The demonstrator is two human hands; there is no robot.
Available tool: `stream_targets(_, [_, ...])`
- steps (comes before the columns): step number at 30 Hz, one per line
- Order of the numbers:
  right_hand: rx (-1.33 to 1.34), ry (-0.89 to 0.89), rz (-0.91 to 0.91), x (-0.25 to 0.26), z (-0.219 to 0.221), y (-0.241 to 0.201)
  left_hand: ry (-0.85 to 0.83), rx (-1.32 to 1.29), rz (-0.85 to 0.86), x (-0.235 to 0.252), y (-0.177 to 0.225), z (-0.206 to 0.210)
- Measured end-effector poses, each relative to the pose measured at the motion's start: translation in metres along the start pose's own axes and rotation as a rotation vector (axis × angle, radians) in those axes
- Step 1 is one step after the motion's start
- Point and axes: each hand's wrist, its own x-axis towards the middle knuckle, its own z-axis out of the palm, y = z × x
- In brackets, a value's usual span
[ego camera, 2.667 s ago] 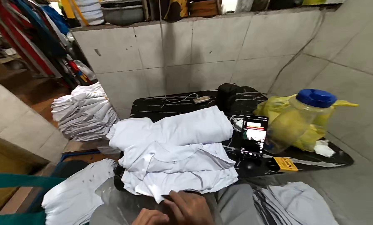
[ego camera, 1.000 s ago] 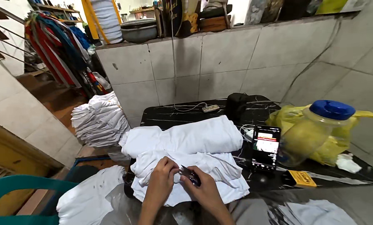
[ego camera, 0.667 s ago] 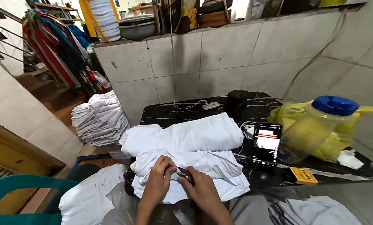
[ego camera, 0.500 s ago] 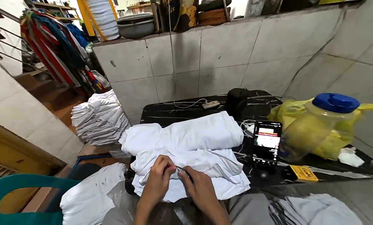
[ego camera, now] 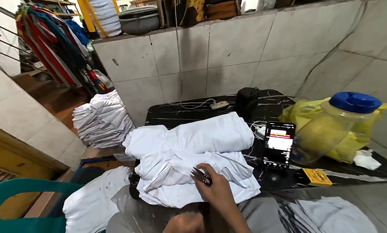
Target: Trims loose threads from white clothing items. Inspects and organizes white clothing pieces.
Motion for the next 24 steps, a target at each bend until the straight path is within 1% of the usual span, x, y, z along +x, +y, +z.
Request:
stream_targets(2, [-0.004, -0.013, 0.019, -0.001, -0.005, 0.002, -0.2, -0.086, -0.034, -0.005, -0.004, 0.002])
stream_targets(3, [-0.015, -0.018, 0.018, -0.002, -0.007, 0.001, -0.256, -0.085, -0.053, -0.006, -0.009, -0.001])
stream_targets(4, [-0.031, -0.023, 0.001, -0.003, -0.009, 0.001, -0.244, -0.056, -0.057, -0.006, -0.013, -0.006])
stream_targets(5, [-0.046, -0.032, -0.035, -0.006, -0.011, 0.001, -0.164, -0.022, -0.054, -0.005, -0.016, -0.013])
stream_targets(6, [-0.055, -0.071, -0.082, -0.009, -0.014, 0.001, -0.039, 0.004, -0.05, -0.003, -0.019, -0.021])
stream_targets(8, [-0.06, -0.276, -0.115, -0.015, -0.026, 0.0, 0.224, -0.008, -0.017, 0.001, -0.023, -0.04])
stream_targets(9, [-0.068, -0.391, -0.114, -0.016, -0.033, -0.001, 0.335, -0.035, 0.021, 0.004, -0.026, -0.05])
stream_targets(10, [-0.073, -0.462, -0.117, -0.017, -0.037, 0.002, 0.423, -0.061, 0.051, 0.007, -0.028, -0.058])
stream_targets(13, [-0.001, -0.464, -0.12, -0.017, -0.044, 0.012, 0.578, -0.106, 0.087, 0.015, -0.031, -0.071])
stream_targets(15, [0.058, -0.398, -0.119, -0.015, -0.042, 0.016, 0.633, -0.038, 0.073, 0.027, -0.03, -0.075])
stream_targets(17, [0.125, -0.255, -0.13, -0.011, -0.034, 0.011, 0.63, 0.106, 0.04, 0.045, -0.035, -0.075])
stream_targets(19, [0.147, -0.168, -0.101, -0.002, -0.026, -0.002, 0.541, 0.215, -0.002, 0.067, -0.056, -0.071])
stream_targets(22, [0.143, -0.177, -0.047, 0.015, -0.011, -0.018, 0.293, 0.275, -0.072, 0.095, -0.086, -0.066])
stream_targets(24, [0.086, -0.23, -0.003, 0.023, -0.006, -0.023, 0.218, 0.31, -0.061, 0.101, -0.095, -0.066])
